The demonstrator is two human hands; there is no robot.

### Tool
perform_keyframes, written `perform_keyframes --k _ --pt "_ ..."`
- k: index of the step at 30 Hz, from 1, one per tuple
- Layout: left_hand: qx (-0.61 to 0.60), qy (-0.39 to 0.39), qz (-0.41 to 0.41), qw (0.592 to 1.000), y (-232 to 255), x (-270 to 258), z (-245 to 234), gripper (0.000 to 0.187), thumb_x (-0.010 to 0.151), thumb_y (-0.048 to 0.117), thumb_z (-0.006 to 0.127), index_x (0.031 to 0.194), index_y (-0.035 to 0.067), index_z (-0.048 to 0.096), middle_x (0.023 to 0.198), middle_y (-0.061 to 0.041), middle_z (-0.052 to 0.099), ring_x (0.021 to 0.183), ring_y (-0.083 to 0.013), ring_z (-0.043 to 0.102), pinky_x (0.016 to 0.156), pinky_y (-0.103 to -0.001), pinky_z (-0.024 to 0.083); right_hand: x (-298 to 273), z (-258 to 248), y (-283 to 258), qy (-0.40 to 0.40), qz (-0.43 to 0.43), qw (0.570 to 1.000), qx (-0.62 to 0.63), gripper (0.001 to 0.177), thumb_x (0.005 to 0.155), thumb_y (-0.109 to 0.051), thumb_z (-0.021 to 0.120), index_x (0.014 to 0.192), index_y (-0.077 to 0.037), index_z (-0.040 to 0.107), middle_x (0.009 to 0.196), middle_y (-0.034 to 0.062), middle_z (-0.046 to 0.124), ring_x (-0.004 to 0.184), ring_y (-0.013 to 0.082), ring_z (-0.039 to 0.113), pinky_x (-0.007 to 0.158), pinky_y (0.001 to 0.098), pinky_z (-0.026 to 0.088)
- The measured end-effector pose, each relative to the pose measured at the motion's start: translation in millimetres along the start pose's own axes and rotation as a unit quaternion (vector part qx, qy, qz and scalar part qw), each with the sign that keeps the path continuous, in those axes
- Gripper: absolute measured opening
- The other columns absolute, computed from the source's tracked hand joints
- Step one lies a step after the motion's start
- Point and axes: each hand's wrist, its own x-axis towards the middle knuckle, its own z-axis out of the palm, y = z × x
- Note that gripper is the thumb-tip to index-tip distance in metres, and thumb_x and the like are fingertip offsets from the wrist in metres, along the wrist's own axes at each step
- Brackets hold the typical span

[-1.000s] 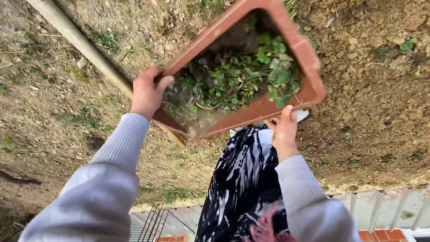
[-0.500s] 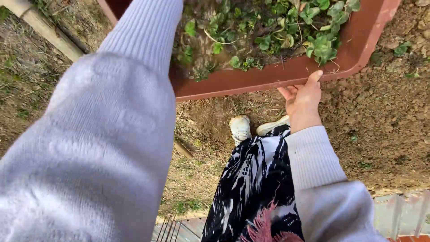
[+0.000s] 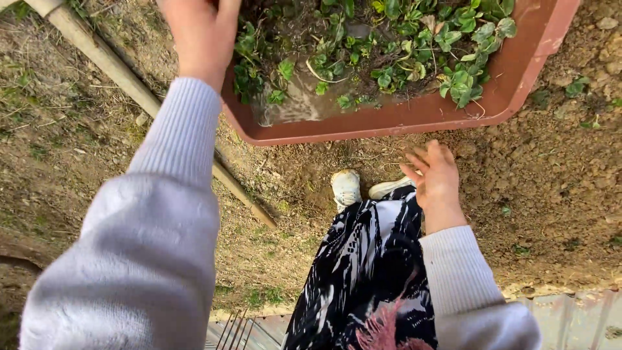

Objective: The person digs into the soil using a hoe and plants seedlings from a container into the ground by hand.

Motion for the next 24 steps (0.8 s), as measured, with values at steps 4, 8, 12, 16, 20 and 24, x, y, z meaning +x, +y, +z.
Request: perform_keyframes --k 4,8,12,16,20,24 --pt "-0.021 -0.030 -0.129 0.991 18.5 -42.1 -17.1 0.014 0.095 0.008 0.071 0.109 0.008 0.069 0.102 -0.010 0.069 0.087 -0.0210 0.065 0.077 -0.036 0.056 22.6 -28.9 49.4 0.007 -0.018 1.000 -0.019 0.016 0.101 -0.024 0.058 0.112 -0.013 0.053 0.127 0.0116 0.062 0.117 0.0294 0.068 0.096 0.0409 0.064" --pt "0.022 -0.155 -0.241 0.958 -3.8 -55.3 36.3 0.072 0.089 0.022 0.088 0.149 0.016 0.047 0.145 -0.027 0.050 0.128 -0.0424 0.058 0.108 -0.050 0.048 45.1 -45.4 94.1 -0.027 -0.067 0.997 -0.029 0.012 0.096 -0.018 0.069 0.103 -0.014 0.061 0.101 0.0057 0.068 0.095 0.0239 0.072 0.085 0.0409 0.065" --pt "0.066 -0.093 -0.280 0.953 -23.3 -56.3 48.8 0.012 0.091 0.015 0.072 0.102 0.013 0.078 0.090 -0.012 0.080 0.079 -0.0317 0.076 0.074 -0.048 0.062 42.1 -40.1 104.5 -0.068 -0.105 0.991 -0.055 0.016 0.096 -0.015 0.066 0.110 -0.011 0.060 0.107 0.0069 0.064 0.099 0.0258 0.072 0.085 0.0410 0.064" --pt "-0.036 -0.041 -0.288 0.956 -4.9 -66.2 -3.8 0.011 0.090 0.014 0.071 0.095 0.018 0.081 0.084 0.001 0.081 0.074 -0.0146 0.075 0.071 -0.031 0.062 30.3 -20.8 95.9 -0.089 -0.116 0.987 -0.072 0.016 0.097 -0.015 0.066 0.110 -0.011 0.059 0.105 0.0075 0.065 0.095 0.0230 0.070 0.083 0.0355 0.063" --pt "-0.244 0.005 -0.412 0.878 35.1 -68.3 -66.4 0.012 0.093 0.002 0.072 0.096 0.012 0.077 0.089 0.002 0.075 0.083 -0.0084 0.069 0.083 -0.021 0.067 3.5 16.8 71.4 -0.126 -0.147 0.974 -0.115 0.016 0.098 -0.008 0.063 0.114 -0.008 0.062 0.106 0.0071 0.068 0.095 0.0209 0.071 0.084 0.0322 0.062" --pt "-0.275 -0.002 -0.445 0.852 54.0 -73.8 -95.9 0.009 0.097 0.009 0.073 0.100 0.018 0.075 0.093 0.006 0.074 0.082 -0.0041 0.065 0.069 -0.017 0.059 -47.6 69.8 26.7 -0.130 -0.151 0.955 -0.218 0.018 0.099 -0.009 0.060 0.117 -0.010 0.061 0.111 0.0043 0.065 0.097 0.0148 0.067 0.086 0.0271 0.060"
